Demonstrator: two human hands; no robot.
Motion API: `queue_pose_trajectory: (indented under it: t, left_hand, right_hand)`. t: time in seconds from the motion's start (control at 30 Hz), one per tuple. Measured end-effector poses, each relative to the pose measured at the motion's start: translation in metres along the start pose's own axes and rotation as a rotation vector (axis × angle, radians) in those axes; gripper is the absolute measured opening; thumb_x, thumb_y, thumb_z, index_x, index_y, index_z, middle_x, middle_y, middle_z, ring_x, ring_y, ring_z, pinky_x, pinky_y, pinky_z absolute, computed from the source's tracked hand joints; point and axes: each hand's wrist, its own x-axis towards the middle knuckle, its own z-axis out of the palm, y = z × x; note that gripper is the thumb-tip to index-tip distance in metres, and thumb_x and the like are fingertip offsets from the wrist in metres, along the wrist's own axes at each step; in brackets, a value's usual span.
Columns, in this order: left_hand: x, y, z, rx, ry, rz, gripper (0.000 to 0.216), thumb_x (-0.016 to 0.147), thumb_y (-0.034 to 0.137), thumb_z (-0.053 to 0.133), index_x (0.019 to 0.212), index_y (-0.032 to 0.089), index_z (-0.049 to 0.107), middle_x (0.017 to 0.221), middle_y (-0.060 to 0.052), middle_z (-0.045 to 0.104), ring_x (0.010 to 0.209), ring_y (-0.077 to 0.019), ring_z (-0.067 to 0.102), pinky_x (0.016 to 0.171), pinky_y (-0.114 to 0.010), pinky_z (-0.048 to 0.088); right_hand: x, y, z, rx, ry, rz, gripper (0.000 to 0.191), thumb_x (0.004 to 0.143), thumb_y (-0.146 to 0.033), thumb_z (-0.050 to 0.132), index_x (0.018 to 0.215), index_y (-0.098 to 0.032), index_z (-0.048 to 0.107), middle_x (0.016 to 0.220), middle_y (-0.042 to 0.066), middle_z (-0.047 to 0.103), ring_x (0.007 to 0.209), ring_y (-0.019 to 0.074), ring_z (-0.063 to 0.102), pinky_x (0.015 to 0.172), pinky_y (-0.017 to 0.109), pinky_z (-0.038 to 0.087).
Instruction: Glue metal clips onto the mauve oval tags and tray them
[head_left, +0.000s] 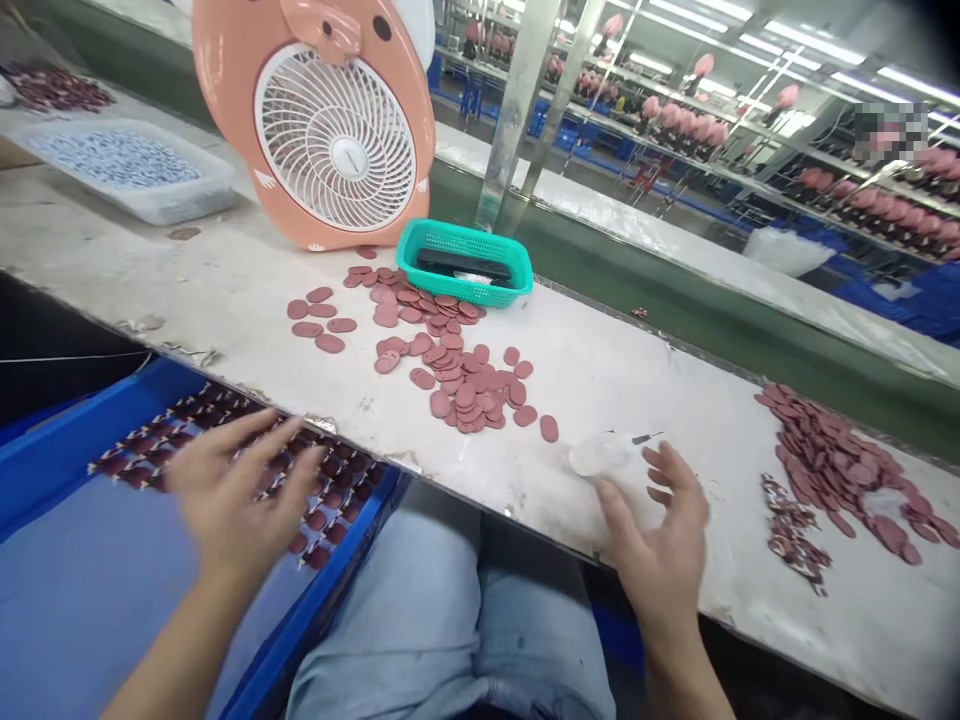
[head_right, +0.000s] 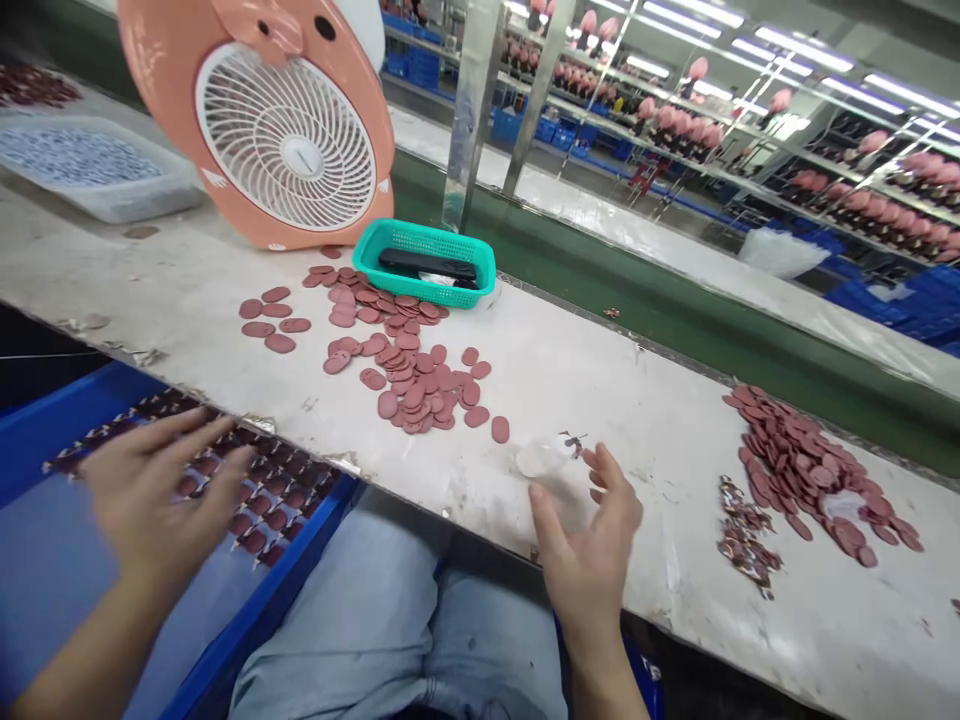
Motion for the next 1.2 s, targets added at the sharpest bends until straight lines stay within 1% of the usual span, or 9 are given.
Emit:
queue_pose_trajectory:
  t: [0.13, 0.27, 0.4, 0.5, 0.57, 0.7, 1.0, 1.1, 1.2]
  left_hand:
    - [0.036, 0.073, 0.017, -0.199, -0.449, 0.322, 0.07, 0.083, 0.053, 0.074, 0.145, 0.024, 0.056, 0.148, -0.016, 0.061, 0.137, -0.0373, 0.053, 0.119, -0.055, 0.029]
    - [0.044, 0.077, 0.02, -0.342, -0.73, 0.36, 0.073, 0.08, 0.058, 0.076, 0.145, 0.031, 0.057, 0.148, -0.013, 0.061, 0.134, -0.0388, 0.057, 0.121, -0.061, 0.02]
    - [0.016, 0.075, 0.005, -0.622, -0.606, -0.084, 0.017, 0.081, 0.035, 0.08, 0.098, 0.038, 0.083, 0.109, -0.004, 0.083, 0.104, -0.0308, 0.075, 0.113, -0.051, 0.04]
    - [-0.007, 0.103, -0.014, -0.763, -0.431, -0.458, 0.011, 0.086, 0.032, 0.075, 0.093, 0.033, 0.083, 0.091, -0.005, 0.084, 0.087, -0.027, 0.077, 0.093, -0.043, 0.057]
    - [-0.016, 0.128, -0.027, -0.854, -0.431, -0.651, 0.016, 0.088, 0.035, 0.074, 0.1, 0.031, 0.082, 0.084, -0.004, 0.084, 0.08, -0.0249, 0.077, 0.077, -0.036, 0.062]
    - [-0.021, 0.166, -0.045, -1.133, -0.528, -1.096, 0.017, 0.071, 0.041, 0.089, 0.082, 0.029, 0.085, 0.071, -0.004, 0.081, 0.066, -0.0185, 0.072, 0.062, -0.024, 0.059]
    - [-0.029, 0.185, -0.052, -1.44, -0.575, -1.171, 0.031, 0.059, 0.048, 0.094, 0.082, 0.03, 0.085, 0.078, -0.001, 0.068, 0.061, -0.0129, 0.061, 0.052, -0.02, 0.054]
    - [-0.029, 0.187, -0.056, -1.393, -0.506, -1.35, 0.039, 0.051, 0.049, 0.097, 0.08, 0.027, 0.083, 0.088, -0.005, 0.076, 0.073, -0.0179, 0.068, 0.054, -0.02, 0.054]
    - [-0.027, 0.188, -0.062, -1.39, -0.499, -1.52, 0.043, 0.048, 0.05, 0.098, 0.081, 0.026, 0.083, 0.084, -0.006, 0.08, 0.068, -0.0179, 0.07, 0.048, -0.018, 0.05]
  right_hand:
    - [0.011, 0.002, 0.005, -0.05, -0.242, 0.105, 0.066, 0.077, -0.066, 0.068, 0.12, -0.016, 0.062, 0.117, 0.019, 0.064, 0.122, 0.0427, 0.046, 0.105, 0.069, 0.03]
    - [0.009, 0.003, 0.003, 0.12, -0.251, 0.12, 0.048, 0.084, -0.059, 0.065, 0.11, -0.018, 0.062, 0.117, 0.017, 0.066, 0.118, 0.0378, 0.053, 0.105, 0.064, 0.034]
    - [-0.006, 0.002, 0.001, 0.439, -0.267, 0.153, 0.042, 0.094, -0.058, 0.046, 0.113, -0.021, 0.053, 0.106, 0.011, 0.068, 0.097, 0.0269, 0.065, 0.085, 0.045, 0.054]
    - [-0.022, -0.013, 0.005, 0.668, -0.369, 0.205, 0.039, 0.096, -0.059, 0.035, 0.104, -0.023, 0.047, 0.078, 0.001, 0.061, 0.06, 0.018, 0.059, 0.052, 0.032, 0.053]
    - [-0.032, -0.028, 0.01, 0.753, -0.476, 0.244, 0.034, 0.094, -0.057, 0.047, 0.1, -0.023, 0.047, 0.07, -0.004, 0.055, 0.047, 0.0126, 0.05, 0.041, 0.025, 0.045]
    - [-0.05, -0.056, 0.019, 0.883, -0.679, 0.32, 0.039, 0.078, -0.044, 0.079, 0.094, -0.022, 0.051, 0.07, -0.005, 0.056, 0.049, 0.0079, 0.047, 0.043, 0.02, 0.041]
    - [-0.069, -0.071, 0.014, 1.12, -0.892, 0.56, 0.052, 0.08, -0.052, 0.077, 0.11, -0.028, 0.041, 0.07, -0.008, 0.055, 0.048, 0.0096, 0.051, 0.039, 0.018, 0.042]
    - [-0.065, -0.059, 0.001, 0.984, -0.85, 0.489, 0.05, 0.09, -0.052, 0.066, 0.123, -0.031, 0.035, 0.078, -0.006, 0.058, 0.046, 0.0077, 0.046, 0.039, 0.017, 0.039]
    - [-0.054, -0.043, -0.017, 0.749, -0.711, 0.274, 0.039, 0.091, -0.039, 0.067, 0.124, -0.03, 0.049, 0.09, 0.0, 0.065, 0.063, 0.012, 0.059, 0.055, 0.022, 0.051]
